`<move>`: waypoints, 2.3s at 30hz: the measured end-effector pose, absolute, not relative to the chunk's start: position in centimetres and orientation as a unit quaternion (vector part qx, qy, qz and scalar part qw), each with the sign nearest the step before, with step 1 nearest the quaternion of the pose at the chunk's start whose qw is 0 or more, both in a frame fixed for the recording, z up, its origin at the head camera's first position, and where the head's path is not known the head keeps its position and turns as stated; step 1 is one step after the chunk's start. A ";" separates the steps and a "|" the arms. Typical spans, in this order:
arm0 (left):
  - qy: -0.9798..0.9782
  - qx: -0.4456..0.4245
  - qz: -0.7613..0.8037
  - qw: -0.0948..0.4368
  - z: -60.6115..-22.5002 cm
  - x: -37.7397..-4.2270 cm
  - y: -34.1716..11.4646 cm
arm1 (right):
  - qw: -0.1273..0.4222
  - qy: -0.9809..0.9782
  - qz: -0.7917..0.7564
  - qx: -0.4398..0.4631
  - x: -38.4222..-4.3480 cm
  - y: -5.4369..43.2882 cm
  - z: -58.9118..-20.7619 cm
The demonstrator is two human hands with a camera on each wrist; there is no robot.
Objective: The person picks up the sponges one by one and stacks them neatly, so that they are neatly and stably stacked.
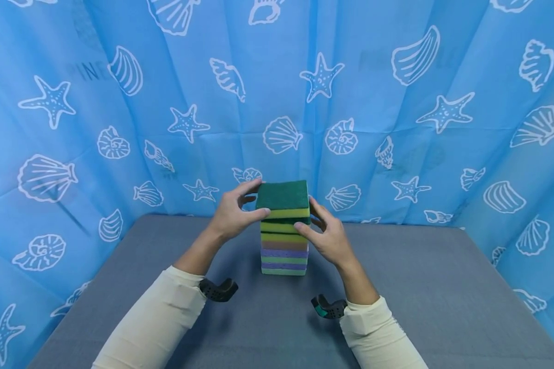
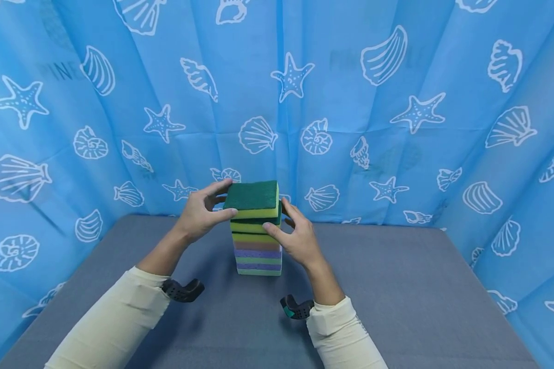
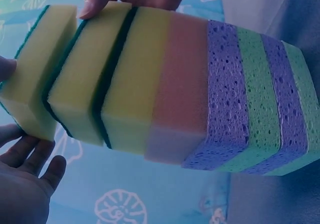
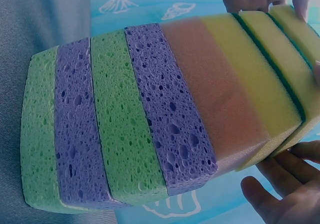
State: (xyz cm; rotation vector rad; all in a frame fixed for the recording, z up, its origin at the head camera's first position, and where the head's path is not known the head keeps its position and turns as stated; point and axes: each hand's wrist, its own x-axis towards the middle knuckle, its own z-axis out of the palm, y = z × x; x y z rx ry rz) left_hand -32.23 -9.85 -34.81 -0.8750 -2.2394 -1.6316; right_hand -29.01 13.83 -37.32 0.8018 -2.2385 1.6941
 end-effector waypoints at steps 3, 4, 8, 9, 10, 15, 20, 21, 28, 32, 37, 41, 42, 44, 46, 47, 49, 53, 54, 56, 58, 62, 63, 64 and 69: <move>-0.767 -0.295 -0.559 0.112 -34.9 -32.4 -9.7 | 0.112 -0.760 0.577 0.279 -29.0 13.9 -37.4; -0.768 -0.293 -0.559 0.110 -34.9 -32.4 -9.6 | 0.112 -0.759 0.577 0.280 -29.0 13.9 -37.4; -0.771 -0.290 -0.557 0.108 -35.0 -32.6 -9.5 | 0.110 -0.759 0.577 0.281 -29.0 14.0 -37.5; -0.772 -0.290 -0.556 0.107 -35.0 -32.6 -9.5 | 0.111 -0.759 0.577 0.282 -29.0 14.0 -37.6; -0.773 -0.290 -0.555 0.106 -35.0 -32.6 -9.4 | 0.111 -0.758 0.577 0.282 -29.0 14.0 -37.5; -0.777 -0.290 -0.549 0.105 -35.0 -32.5 -9.4 | 0.115 -0.757 0.576 0.286 -29.1 14.0 -37.5; -0.778 -0.293 -0.544 0.110 -35.1 -32.6 -9.4 | 0.114 -0.756 0.576 0.289 -29.1 14.0 -37.5; -0.779 -0.294 -0.543 0.111 -35.1 -32.6 -9.4 | 0.114 -0.755 0.577 0.290 -29.1 14.0 -37.5; -0.783 -0.293 -0.538 0.111 -35.2 -32.6 -9.4 | 0.113 -0.754 0.579 0.290 -29.2 14.0 -37.4; -0.783 -0.292 -0.538 0.109 -35.1 -32.6 -9.4 | 0.115 -0.754 0.577 0.290 -29.2 14.0 -37.4; -0.782 -0.293 -0.540 0.103 -35.1 -32.6 -9.3 | 0.112 -0.754 0.580 0.288 -29.1 14.0 -37.4; -0.782 -0.292 -0.541 0.099 -35.1 -32.6 -9.3 | 0.110 -0.752 0.582 0.288 -29.2 14.0 -37.4; -0.783 -0.290 -0.542 0.098 -35.2 -32.6 -9.2 | 0.110 -0.753 0.582 0.288 -29.2 14.0 -37.4; -0.784 -0.288 -0.542 0.095 -35.2 -32.6 -9.3 | 0.111 -0.754 0.581 0.287 -29.1 14.0 -37.5; -0.785 -0.285 -0.542 0.091 -35.3 -32.5 -9.3 | 0.111 -0.755 0.579 0.286 -29.1 14.0 -37.5; -0.786 -0.283 -0.542 0.089 -35.3 -32.5 -9.3 | 0.111 -0.755 0.579 0.286 -29.1 14.0 -37.5; -0.787 -0.281 -0.543 0.084 -35.3 -32.6 -9.4 | 0.112 -0.756 0.578 0.286 -29.0 14.0 -37.5; -0.784 -0.281 -0.547 0.082 -35.4 -32.6 -9.5 | 0.111 -0.755 0.579 0.288 -29.0 13.9 -37.4; -0.784 -0.281 -0.547 0.082 -35.4 -32.6 -9.5 | 0.111 -0.754 0.579 0.289 -29.0 13.8 -37.4; -0.784 -0.282 -0.546 0.084 -35.5 -32.6 -9.6 | 0.111 -0.753 0.580 0.290 -29.0 13.8 -37.4; -0.786 -0.282 -0.544 0.085 -35.6 -32.7 -9.6 | 0.111 -0.753 0.579 0.290 -29.0 13.7 -37.5; -0.788 -0.280 -0.542 0.084 -35.6 -32.7 -9.8 | 0.113 -0.751 0.580 0.294 -29.2 13.6 -37.5; -0.788 -0.279 -0.543 0.084 -35.6 -32.7 -9.8 | 0.113 -0.751 0.580 0.295 -29.2 13.6 -37.6; -0.789 -0.278 -0.542 0.084 -35.7 -32.8 -9.8 | 0.113 -0.751 0.580 0.295 -29.3 13.6 -37.6; -0.789 -0.275 -0.543 0.084 -35.8 -32.9 -9.8 | 0.114 -0.754 0.576 0.295 -29.4 13.7 -37.7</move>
